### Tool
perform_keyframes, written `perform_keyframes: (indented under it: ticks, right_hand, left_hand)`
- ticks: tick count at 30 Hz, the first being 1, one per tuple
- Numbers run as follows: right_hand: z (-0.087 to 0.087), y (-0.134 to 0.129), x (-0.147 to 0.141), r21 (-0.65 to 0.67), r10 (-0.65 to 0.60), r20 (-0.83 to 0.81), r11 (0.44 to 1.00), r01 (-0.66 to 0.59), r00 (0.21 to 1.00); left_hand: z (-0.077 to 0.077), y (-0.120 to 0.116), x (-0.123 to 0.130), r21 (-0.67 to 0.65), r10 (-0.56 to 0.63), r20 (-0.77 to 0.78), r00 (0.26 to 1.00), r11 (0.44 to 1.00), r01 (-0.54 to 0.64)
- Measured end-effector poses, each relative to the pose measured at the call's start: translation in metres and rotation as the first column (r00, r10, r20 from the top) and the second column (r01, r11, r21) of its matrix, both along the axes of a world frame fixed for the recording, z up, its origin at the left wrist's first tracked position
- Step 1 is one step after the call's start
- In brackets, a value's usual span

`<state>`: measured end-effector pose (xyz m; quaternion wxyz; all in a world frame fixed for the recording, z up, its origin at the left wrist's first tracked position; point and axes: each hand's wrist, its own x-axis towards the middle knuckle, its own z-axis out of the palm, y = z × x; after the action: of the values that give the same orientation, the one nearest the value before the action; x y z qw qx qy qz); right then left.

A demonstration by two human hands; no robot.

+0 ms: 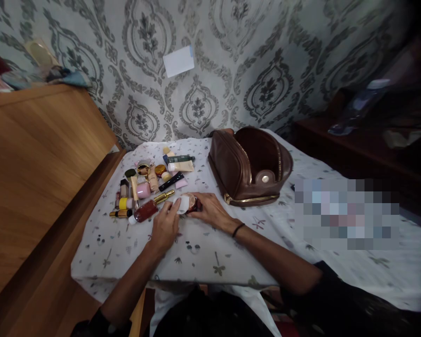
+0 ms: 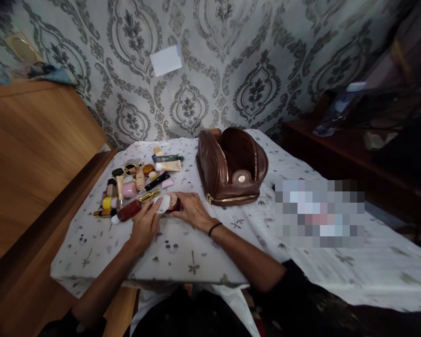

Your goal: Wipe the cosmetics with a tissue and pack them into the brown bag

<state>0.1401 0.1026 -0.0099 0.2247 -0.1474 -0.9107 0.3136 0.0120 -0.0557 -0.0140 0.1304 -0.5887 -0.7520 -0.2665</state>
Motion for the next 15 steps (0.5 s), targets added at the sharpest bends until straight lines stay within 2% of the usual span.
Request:
perform_keyframes:
  ticks: [3,8,15]
  right_hand:
    - [-0.001,0.001,0.0,-0.006,-0.003,0.008,1.0,0.003,1.0]
    - [-0.002,0.0,0.0,-0.013,0.01,-0.026,1.0,-0.011,1.0]
    - [-0.002,0.0,0.0,0.022,-0.012,0.0,1.0,0.012,1.0]
  left_hand:
    - [0.005,-0.001,0.003,-0.046,-0.008,-0.081,0.997,0.999,0.004]
    - [0.022,0.003,0.006,-0.142,-0.103,-0.204,0.974,0.987,0.075]
    - [0.043,0.015,0.01,-0.288,-0.132,-0.219,0.967,0.955,0.065]
